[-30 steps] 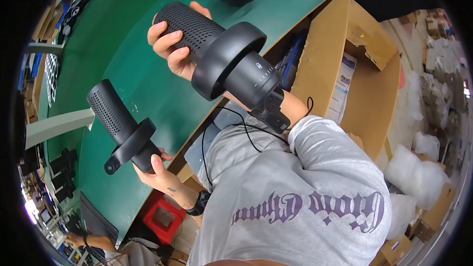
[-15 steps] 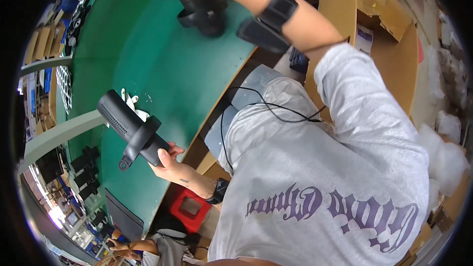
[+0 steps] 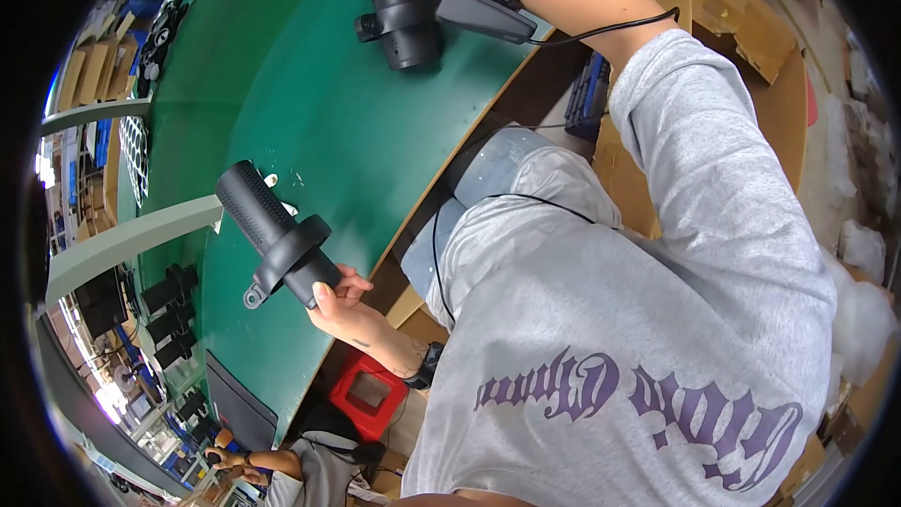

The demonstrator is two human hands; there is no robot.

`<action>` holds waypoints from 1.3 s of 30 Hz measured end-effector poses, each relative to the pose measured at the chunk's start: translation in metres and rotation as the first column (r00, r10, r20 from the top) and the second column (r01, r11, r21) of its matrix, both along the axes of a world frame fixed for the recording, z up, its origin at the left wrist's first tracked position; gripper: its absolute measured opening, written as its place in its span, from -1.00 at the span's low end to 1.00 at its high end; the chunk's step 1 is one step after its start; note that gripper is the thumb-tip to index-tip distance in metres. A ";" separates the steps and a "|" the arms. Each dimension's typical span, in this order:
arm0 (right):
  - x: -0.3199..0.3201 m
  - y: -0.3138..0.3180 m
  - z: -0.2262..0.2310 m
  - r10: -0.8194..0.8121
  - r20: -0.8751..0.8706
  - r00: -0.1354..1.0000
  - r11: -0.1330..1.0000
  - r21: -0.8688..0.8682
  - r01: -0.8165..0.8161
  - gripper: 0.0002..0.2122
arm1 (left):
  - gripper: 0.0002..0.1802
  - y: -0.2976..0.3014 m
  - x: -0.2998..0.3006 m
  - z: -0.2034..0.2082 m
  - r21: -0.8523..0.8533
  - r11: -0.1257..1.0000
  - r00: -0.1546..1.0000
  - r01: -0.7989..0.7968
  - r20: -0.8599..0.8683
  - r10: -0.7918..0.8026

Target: The person picks up a microphone by hand, rotates it to inspect different sides, and then sets it back on the table to repeat the process with several other microphones.

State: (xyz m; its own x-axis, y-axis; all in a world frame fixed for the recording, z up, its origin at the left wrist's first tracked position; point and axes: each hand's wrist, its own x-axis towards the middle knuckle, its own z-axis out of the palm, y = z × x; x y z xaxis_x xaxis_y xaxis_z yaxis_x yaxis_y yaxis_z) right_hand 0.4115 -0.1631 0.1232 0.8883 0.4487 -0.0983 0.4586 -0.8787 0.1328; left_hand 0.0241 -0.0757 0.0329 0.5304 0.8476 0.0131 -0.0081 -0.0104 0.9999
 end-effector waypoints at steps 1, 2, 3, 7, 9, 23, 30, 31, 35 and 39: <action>-0.001 0.001 0.001 -0.001 0.001 1.000 1.000 -0.001 0.001 -0.68 | -0.33 0.001 0.000 0.000 -0.013 1.000 1.000 0.012 -0.016 -0.012; -0.002 0.002 0.002 0.011 -0.009 1.000 1.000 -0.021 -0.011 -0.68 | -0.32 0.002 -0.001 0.000 -0.025 0.999 0.999 0.023 -0.031 -0.024; -0.001 0.004 0.003 0.025 -0.017 1.000 0.999 -0.040 -0.025 -0.68 | -0.32 0.001 0.001 0.003 -0.025 0.999 0.999 0.021 -0.029 -0.022; 0.005 0.009 -0.004 0.037 -0.011 0.999 0.997 -0.064 -0.038 -0.68 | -0.32 0.006 -0.002 0.003 -0.267 0.944 0.969 0.192 0.207 -0.138; 0.004 0.008 -0.004 0.041 -0.018 0.999 0.997 -0.059 -0.042 -0.68 | -0.30 0.014 -0.012 -0.004 -0.378 0.881 0.934 0.286 0.315 -0.168; -0.055 0.004 0.053 0.061 -0.002 0.998 0.998 -0.025 -0.062 -0.69 | -0.12 0.012 -0.022 -0.041 -0.490 0.443 0.621 0.750 0.753 -0.218; -0.071 0.011 0.036 0.311 0.352 0.883 0.853 0.307 -0.423 -0.66 | -0.11 0.005 -0.027 -0.021 -0.467 0.688 0.773 0.556 0.595 -0.220; -0.082 0.014 0.039 0.332 0.375 0.866 0.823 0.334 -0.460 -0.66 | -0.12 0.005 -0.027 -0.020 -0.444 0.717 0.779 0.538 0.587 -0.220; -0.096 0.010 0.030 0.358 0.530 0.768 0.706 0.384 -0.595 -0.71 | -0.18 0.013 -0.021 -0.019 -0.373 0.772 0.714 0.515 0.685 -0.145; -0.104 0.024 0.028 0.321 0.536 0.781 0.713 0.406 -0.572 -0.67 | -0.32 0.021 -0.051 -0.016 -0.463 0.788 0.701 0.406 0.711 0.056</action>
State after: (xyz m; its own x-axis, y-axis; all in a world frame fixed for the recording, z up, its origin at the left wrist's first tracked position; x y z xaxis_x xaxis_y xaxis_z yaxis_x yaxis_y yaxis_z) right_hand 0.3078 -0.1393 0.1508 0.4619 0.6668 0.5849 0.8271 -0.5619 -0.0125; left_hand -0.0268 -0.0547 0.0168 0.7083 0.7058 -0.0080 -0.5963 0.6044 0.5283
